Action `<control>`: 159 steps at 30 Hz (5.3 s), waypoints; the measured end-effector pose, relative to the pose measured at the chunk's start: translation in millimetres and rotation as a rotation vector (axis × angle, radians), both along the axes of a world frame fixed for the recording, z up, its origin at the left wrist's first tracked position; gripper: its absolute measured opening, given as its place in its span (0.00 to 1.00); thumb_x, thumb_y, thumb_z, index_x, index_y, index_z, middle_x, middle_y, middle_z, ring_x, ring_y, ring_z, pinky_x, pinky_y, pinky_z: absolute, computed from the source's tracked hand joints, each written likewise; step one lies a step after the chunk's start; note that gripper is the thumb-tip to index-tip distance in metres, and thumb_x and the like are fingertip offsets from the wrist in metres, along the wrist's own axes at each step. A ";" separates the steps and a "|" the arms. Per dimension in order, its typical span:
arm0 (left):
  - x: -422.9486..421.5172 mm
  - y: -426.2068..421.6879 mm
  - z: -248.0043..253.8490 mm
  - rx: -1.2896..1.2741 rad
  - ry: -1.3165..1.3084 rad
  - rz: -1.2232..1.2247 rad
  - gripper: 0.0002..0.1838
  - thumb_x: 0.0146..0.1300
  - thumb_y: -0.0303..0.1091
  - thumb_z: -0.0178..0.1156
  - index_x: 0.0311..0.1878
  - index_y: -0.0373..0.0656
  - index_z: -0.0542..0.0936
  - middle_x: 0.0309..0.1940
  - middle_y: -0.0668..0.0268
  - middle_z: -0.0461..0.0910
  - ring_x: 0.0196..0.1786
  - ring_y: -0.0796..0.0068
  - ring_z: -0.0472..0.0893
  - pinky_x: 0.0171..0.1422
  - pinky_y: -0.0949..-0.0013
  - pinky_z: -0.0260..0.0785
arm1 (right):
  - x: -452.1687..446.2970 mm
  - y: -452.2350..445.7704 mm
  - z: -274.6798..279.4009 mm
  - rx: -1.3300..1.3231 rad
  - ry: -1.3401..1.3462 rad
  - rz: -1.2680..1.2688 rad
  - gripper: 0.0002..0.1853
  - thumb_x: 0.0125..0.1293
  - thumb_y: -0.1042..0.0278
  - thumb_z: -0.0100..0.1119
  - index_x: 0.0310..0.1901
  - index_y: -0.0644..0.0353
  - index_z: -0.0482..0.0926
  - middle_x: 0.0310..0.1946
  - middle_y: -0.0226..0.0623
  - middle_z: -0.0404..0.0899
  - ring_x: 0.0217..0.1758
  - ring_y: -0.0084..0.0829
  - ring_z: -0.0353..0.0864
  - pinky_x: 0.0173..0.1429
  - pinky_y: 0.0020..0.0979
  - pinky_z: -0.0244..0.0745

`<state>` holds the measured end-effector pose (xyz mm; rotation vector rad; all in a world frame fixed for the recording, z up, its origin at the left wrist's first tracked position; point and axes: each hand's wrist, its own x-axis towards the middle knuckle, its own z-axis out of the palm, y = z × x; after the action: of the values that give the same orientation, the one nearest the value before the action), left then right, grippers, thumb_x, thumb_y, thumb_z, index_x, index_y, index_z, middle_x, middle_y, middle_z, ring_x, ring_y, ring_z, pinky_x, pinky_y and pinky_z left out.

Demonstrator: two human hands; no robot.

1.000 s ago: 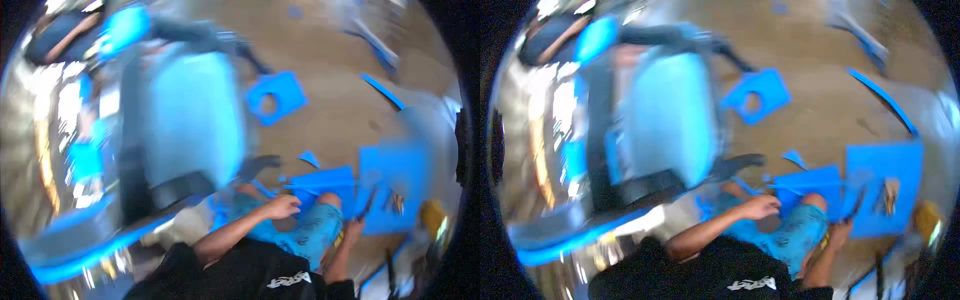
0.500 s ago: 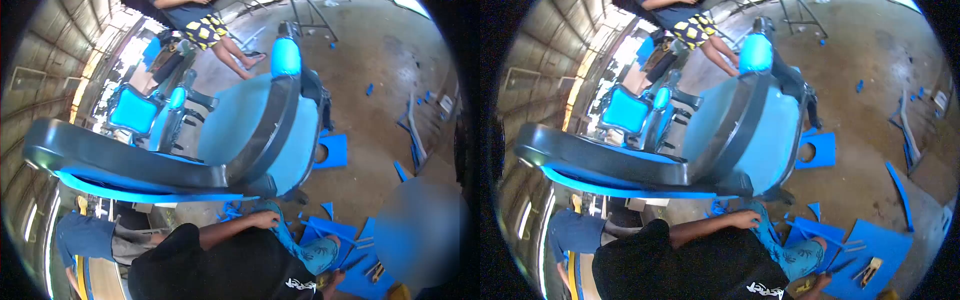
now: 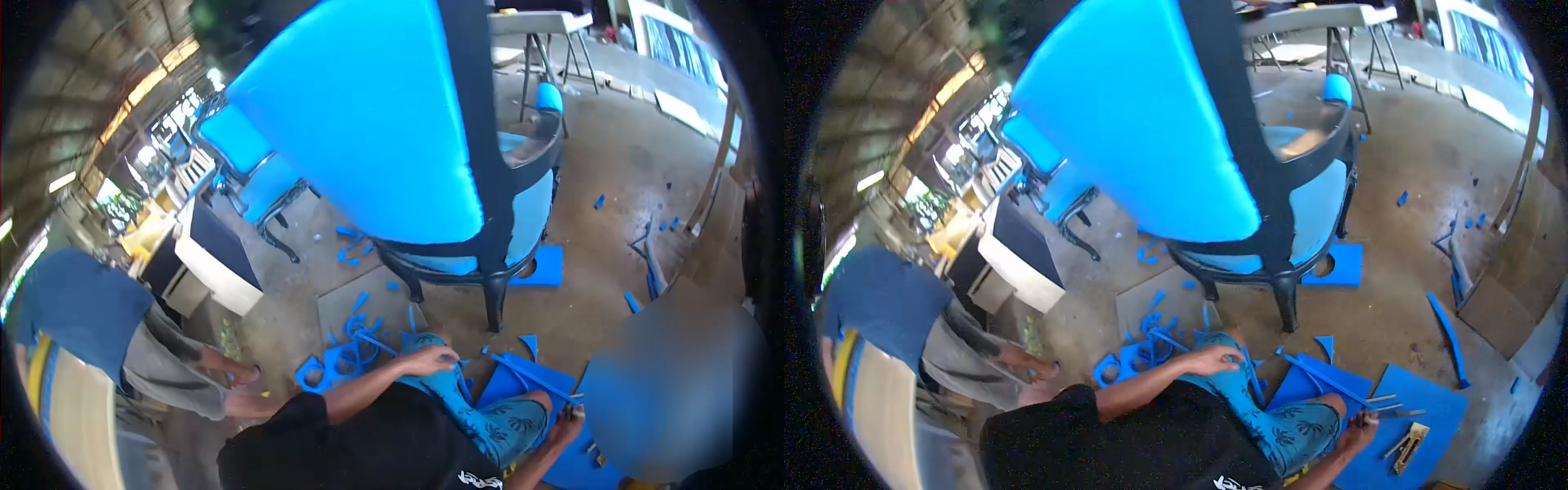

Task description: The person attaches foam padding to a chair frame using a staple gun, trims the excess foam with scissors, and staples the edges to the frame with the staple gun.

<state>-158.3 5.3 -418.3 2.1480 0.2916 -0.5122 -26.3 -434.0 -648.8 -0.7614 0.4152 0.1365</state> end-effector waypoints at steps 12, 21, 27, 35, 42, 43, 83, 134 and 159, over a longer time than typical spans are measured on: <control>-34.1 112.2 235.8 -0.316 -0.855 0.213 0.13 0.78 0.39 0.61 0.49 0.38 0.84 0.45 0.61 0.88 0.51 0.69 0.87 0.58 0.64 0.80 | -85.7 120.5 70.8 -0.172 -0.188 0.398 0.07 0.77 0.60 0.61 0.44 0.51 0.75 0.30 0.28 0.76 0.31 0.27 0.77 0.31 0.30 0.74; 91.3 166.2 270.3 -0.984 -1.128 0.306 0.30 0.76 0.60 0.57 0.53 0.36 0.81 0.46 0.49 0.88 0.45 0.53 0.91 0.39 0.57 0.86 | -110.7 125.1 94.9 0.054 -0.137 0.221 0.12 0.79 0.55 0.59 0.42 0.55 0.76 0.31 0.31 0.78 0.35 0.31 0.80 0.36 0.35 0.78; 70.0 168.9 264.2 -0.993 -1.073 0.209 0.24 0.79 0.52 0.56 0.55 0.37 0.81 0.48 0.51 0.88 0.47 0.55 0.91 0.42 0.58 0.86 | -108.5 145.3 98.6 -0.069 -0.190 0.363 0.12 0.77 0.58 0.63 0.40 0.56 0.76 0.32 0.31 0.79 0.34 0.31 0.81 0.34 0.33 0.78; 45.0 210.3 242.6 -0.770 -1.150 0.511 0.25 0.78 0.53 0.58 0.48 0.34 0.81 0.39 0.51 0.88 0.38 0.58 0.90 0.38 0.60 0.86 | -83.9 167.2 80.7 -0.242 -0.124 0.498 0.05 0.76 0.62 0.58 0.43 0.51 0.76 0.32 0.30 0.78 0.31 0.30 0.80 0.33 0.31 0.78; 27.2 171.1 281.7 -0.139 -1.096 0.380 0.12 0.78 0.34 0.60 0.50 0.32 0.81 0.44 0.53 0.87 0.42 0.65 0.90 0.41 0.68 0.85 | -87.6 178.6 78.3 -0.280 -0.240 0.484 0.04 0.74 0.65 0.60 0.42 0.54 0.77 0.30 0.29 0.77 0.30 0.24 0.74 0.34 0.27 0.70; 25.0 149.0 298.3 -0.082 -1.087 0.354 0.09 0.74 0.31 0.65 0.48 0.35 0.84 0.43 0.58 0.88 0.43 0.69 0.89 0.42 0.69 0.82 | -86.1 178.8 70.8 -0.375 -0.301 0.503 0.05 0.74 0.66 0.60 0.42 0.55 0.77 0.29 0.28 0.75 0.31 0.22 0.72 0.36 0.26 0.69; 119.0 -4.5 412.8 1.811 -1.055 -0.704 0.19 0.52 0.27 0.66 0.50 0.40 0.87 0.50 0.62 0.82 0.41 0.64 0.81 0.36 0.65 0.75 | 104.7 306.2 337.1 -0.326 -1.303 0.633 0.06 0.56 0.77 0.60 0.36 0.63 0.77 0.34 0.45 0.77 0.41 0.49 0.79 0.47 0.45 0.75; 148.2 -22.2 424.7 1.529 -0.950 -0.476 0.13 0.57 0.21 0.70 0.46 0.40 0.86 0.42 0.59 0.81 0.45 0.59 0.83 0.48 0.59 0.77 | 132.1 318.9 360.7 -0.436 -1.464 0.499 0.12 0.62 0.69 0.67 0.34 0.64 0.72 0.28 0.48 0.73 0.34 0.54 0.76 0.39 0.48 0.70; 207.1 -84.7 439.0 2.031 -0.027 -1.009 0.04 0.57 0.26 0.62 0.31 0.39 0.85 0.37 0.57 0.84 0.44 0.56 0.86 0.51 0.57 0.80 | 124.0 320.7 354.0 -0.432 -1.389 0.490 0.08 0.59 0.76 0.62 0.37 0.64 0.73 0.32 0.47 0.74 0.38 0.54 0.77 0.44 0.47 0.73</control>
<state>48.8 -79.3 20.7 4.2670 -0.7525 -0.8846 97.8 -113.3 -294.9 -1.1804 -1.1017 -0.0507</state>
